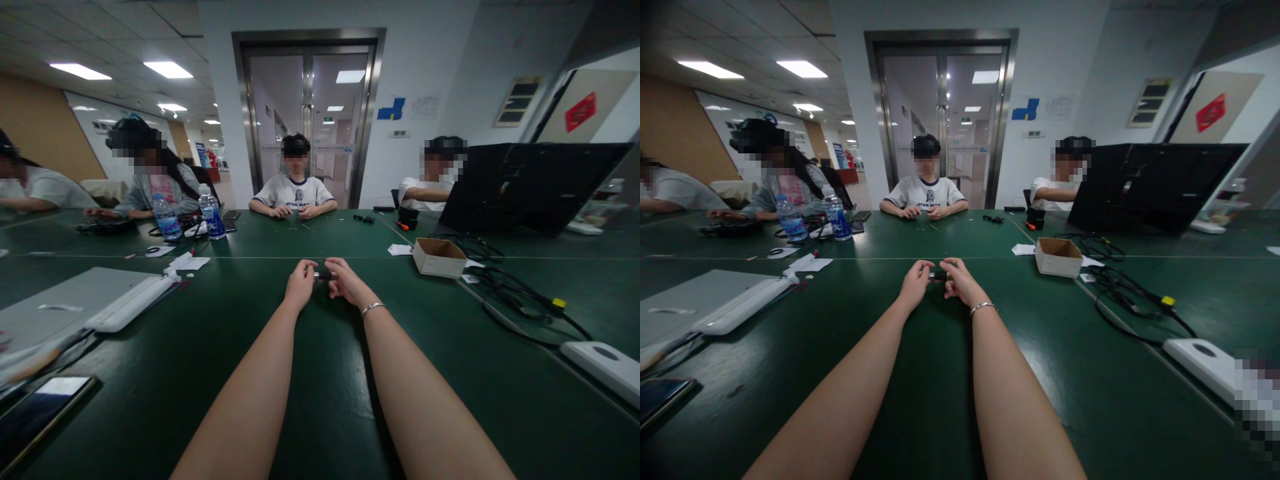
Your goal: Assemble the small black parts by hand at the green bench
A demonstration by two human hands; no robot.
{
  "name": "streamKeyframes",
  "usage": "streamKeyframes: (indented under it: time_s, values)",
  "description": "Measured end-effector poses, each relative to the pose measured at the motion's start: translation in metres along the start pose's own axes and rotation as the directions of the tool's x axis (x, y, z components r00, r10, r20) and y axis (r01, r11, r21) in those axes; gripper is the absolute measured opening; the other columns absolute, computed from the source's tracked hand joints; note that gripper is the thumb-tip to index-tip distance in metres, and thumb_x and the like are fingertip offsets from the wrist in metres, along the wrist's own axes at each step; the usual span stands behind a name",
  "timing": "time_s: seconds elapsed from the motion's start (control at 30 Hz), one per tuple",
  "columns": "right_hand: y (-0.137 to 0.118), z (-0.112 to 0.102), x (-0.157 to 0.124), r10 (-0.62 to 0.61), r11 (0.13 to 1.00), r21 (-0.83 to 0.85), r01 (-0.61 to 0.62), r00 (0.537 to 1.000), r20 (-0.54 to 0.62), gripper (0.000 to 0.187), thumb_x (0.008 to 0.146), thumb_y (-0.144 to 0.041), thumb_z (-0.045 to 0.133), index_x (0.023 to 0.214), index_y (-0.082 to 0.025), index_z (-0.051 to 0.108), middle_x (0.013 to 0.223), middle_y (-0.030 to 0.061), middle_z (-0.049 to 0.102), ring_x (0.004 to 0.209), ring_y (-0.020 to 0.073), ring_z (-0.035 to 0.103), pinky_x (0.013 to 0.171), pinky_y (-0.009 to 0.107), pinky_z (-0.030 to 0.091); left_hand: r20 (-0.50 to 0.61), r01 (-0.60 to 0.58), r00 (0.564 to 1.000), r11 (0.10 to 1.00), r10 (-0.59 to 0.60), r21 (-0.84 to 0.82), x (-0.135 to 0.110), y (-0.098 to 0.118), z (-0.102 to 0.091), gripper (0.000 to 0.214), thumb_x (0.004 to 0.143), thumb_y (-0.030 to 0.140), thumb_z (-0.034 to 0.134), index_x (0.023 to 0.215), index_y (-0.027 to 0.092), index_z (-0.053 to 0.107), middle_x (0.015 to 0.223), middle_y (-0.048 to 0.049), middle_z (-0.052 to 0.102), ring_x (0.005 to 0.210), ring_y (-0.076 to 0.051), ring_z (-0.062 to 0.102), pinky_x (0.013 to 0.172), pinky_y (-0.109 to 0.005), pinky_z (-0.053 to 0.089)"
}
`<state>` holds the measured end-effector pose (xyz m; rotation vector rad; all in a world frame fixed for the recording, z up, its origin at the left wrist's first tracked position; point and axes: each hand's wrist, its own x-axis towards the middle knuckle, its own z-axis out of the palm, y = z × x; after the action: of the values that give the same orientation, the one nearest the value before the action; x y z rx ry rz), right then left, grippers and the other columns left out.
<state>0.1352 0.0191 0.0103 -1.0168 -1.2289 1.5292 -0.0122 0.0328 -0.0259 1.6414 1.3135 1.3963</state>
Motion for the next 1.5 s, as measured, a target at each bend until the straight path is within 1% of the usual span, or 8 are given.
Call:
streamKeyframes:
  time_s: [0.1,0.2,0.4,0.7,0.83,1.07,1.33,1.5]
  values:
    - [0.001,0.000,0.001,0.018,0.999,-0.041,-0.019,1.000,-0.026,0.019,0.088,-0.029,0.054,0.104,-0.022,0.048,0.059,-0.0068,0.050,0.035,0.0057,0.040,0.036,0.019,0.047,-0.001,-0.007,1.000,1.000,0.007,0.013,0.000,0.001,0.000,0.021,0.090,0.029,0.043,0.099,0.021,0.060,0.076,-0.0004,0.060,0.061,-0.013,0.054,0.060,-0.024,0.042]
    - [0.002,0.001,0.003,-0.009,1.000,-0.007,0.009,1.000,-0.030,0.029,0.083,-0.019,0.059,0.108,-0.025,0.045,0.065,-0.0076,0.052,0.038,0.0064,0.046,0.040,0.022,0.052,-0.011,-0.013,1.000,1.000,0.013,0.024,0.001,0.000,0.001,0.021,0.091,0.029,0.041,0.098,0.021,0.060,0.075,-0.0002,0.060,0.061,-0.013,0.054,0.059,-0.023,0.041]
    - [0.003,0.002,0.004,0.009,1.000,-0.024,-0.009,1.000,-0.013,0.013,0.093,-0.031,0.053,0.098,-0.019,0.051,0.060,-0.0040,0.053,0.034,0.0063,0.041,0.036,0.023,0.051,-0.015,-0.011,1.000,0.999,0.011,0.032,0.001,-0.002,0.002,0.023,0.092,0.030,0.039,0.097,0.022,0.060,0.073,0.0002,0.060,0.061,-0.013,0.054,0.059,-0.023,0.040]
    - [0.005,-0.003,0.003,-0.012,0.985,0.170,0.018,0.999,-0.033,0.019,0.081,-0.008,0.060,0.095,-0.018,0.052,0.072,-0.0003,0.062,0.042,0.0065,0.049,0.049,0.027,0.059,0.010,-0.012,1.000,0.999,0.012,0.043,-0.004,0.010,-0.002,0.031,0.093,0.038,0.038,0.087,0.020,0.063,0.070,-0.0005,0.059,0.063,-0.014,0.054,0.060,-0.024,0.040]
    - [0.007,-0.005,0.004,-0.007,0.984,0.180,0.017,0.999,-0.053,0.016,0.081,-0.010,0.062,0.092,-0.018,0.053,0.073,-0.0005,0.062,0.044,0.0070,0.052,0.053,0.028,0.060,0.045,0.028,0.999,0.997,-0.025,-0.067,-0.004,0.014,-0.001,0.033,0.092,0.041,0.039,0.089,0.018,0.063,0.062,0.0005,0.055,0.057,-0.012,0.052,0.054,-0.022,0.038]
    - [0.007,-0.006,0.004,-0.018,0.977,0.211,0.033,0.997,-0.074,0.018,0.081,-0.007,0.063,0.091,-0.018,0.052,0.068,-0.0025,0.059,0.044,0.0072,0.052,0.055,0.029,0.060,0.087,0.085,0.994,0.971,-0.067,-0.224,-0.004,0.017,0.002,0.015,0.083,0.024,0.051,0.091,0.015,0.060,0.064,0.0002,0.058,0.058,-0.011,0.055,0.056,-0.021,0.042]
    - [0.008,-0.006,0.004,-0.015,0.978,0.207,0.025,0.999,-0.050,0.021,0.078,-0.005,0.064,0.091,-0.018,0.054,0.068,-0.0032,0.060,0.046,0.0068,0.054,0.058,0.027,0.060,0.034,0.063,0.998,0.986,-0.058,-0.155,-0.001,0.009,0.001,0.028,0.085,0.043,0.052,0.082,0.015,0.058,0.065,-0.0017,0.061,0.058,-0.012,0.057,0.058,-0.023,0.044]
    - [0.011,-0.004,0.007,-0.054,0.994,0.097,0.054,0.999,-0.002,0.028,0.073,0.000,0.066,0.091,-0.018,0.054,0.068,-0.0038,0.060,0.047,0.0070,0.055,0.058,0.025,0.060,-0.021,0.088,0.996,0.993,-0.090,-0.075,-0.002,0.008,-0.001,0.037,0.082,0.053,0.055,0.074,0.017,0.056,0.063,-0.0008,0.061,0.059,-0.013,0.057,0.058,-0.024,0.042]
